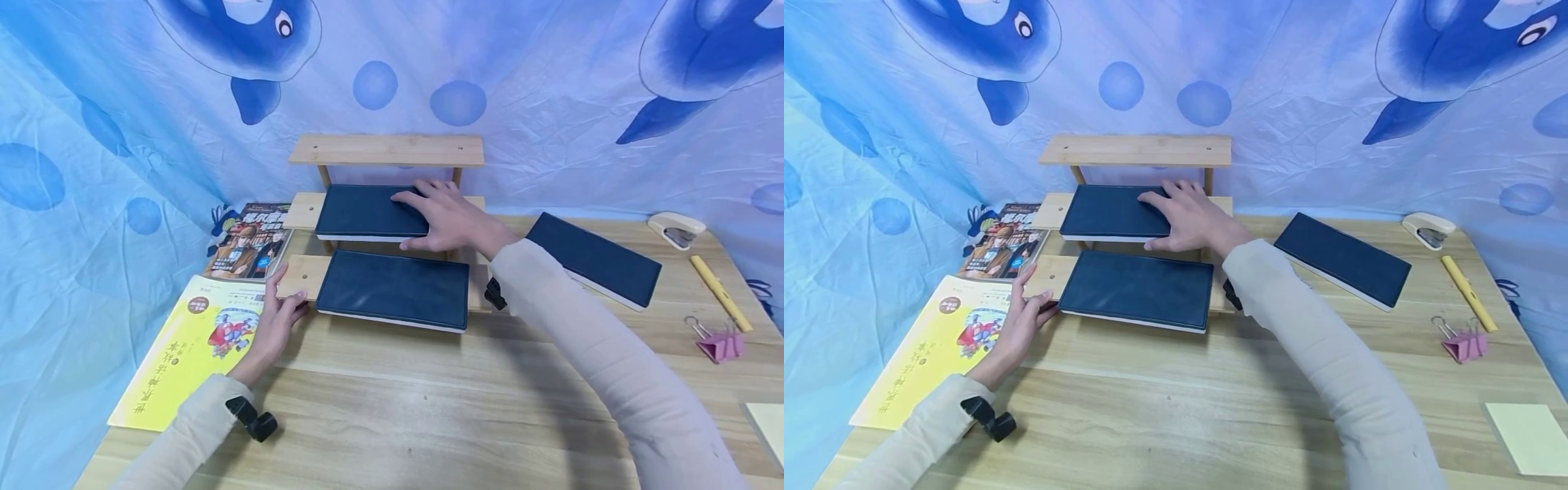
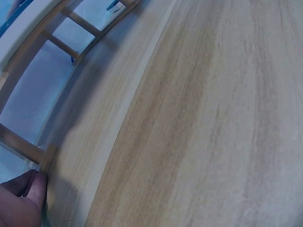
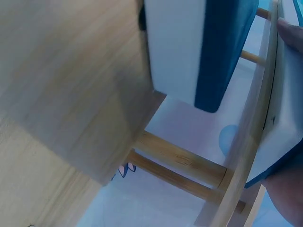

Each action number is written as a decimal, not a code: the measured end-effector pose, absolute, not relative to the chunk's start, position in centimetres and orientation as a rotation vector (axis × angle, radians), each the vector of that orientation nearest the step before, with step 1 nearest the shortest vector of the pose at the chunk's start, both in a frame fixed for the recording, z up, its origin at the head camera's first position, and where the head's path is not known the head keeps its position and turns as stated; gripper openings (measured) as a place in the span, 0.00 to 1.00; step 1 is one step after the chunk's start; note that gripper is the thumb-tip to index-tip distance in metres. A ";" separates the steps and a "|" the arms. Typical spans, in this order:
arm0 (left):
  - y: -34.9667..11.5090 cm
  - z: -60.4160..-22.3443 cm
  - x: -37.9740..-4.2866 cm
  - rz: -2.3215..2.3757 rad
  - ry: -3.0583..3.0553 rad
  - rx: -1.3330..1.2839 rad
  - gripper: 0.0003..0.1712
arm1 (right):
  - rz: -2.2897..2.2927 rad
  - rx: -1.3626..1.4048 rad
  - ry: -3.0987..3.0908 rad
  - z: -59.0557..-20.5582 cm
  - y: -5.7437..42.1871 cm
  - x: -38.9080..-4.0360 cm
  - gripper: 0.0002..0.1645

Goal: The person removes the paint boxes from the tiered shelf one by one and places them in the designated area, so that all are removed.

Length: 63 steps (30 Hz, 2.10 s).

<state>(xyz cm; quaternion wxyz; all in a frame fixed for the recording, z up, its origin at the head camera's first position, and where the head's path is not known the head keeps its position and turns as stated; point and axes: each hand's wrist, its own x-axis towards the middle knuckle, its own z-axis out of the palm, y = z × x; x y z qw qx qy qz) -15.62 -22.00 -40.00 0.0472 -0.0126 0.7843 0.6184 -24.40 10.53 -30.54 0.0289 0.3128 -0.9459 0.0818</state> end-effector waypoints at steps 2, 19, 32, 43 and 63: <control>-21.8 -39.5 -15.3 1.889 2.391 -0.039 0.36 | 0.260 0.977 -2.913 -30.6 10.5 -24.4 0.51; -21.5 -38.9 -14.6 1.866 2.403 -0.046 0.35 | 0.332 0.936 -2.850 -31.0 10.2 -23.6 0.50; -21.5 -39.0 -14.9 1.855 2.439 -0.028 0.35 | 0.342 0.872 -2.733 -30.7 10.4 -21.5 0.47; -21.6 -39.2 -15.2 1.859 2.437 -0.016 0.35 | 0.371 0.811 -2.753 -30.1 12.7 -20.2 0.47; -21.3 -39.0 -15.2 1.853 2.441 -0.002 0.35 | 0.401 0.661 -2.687 -30.3 20.0 -14.7 0.49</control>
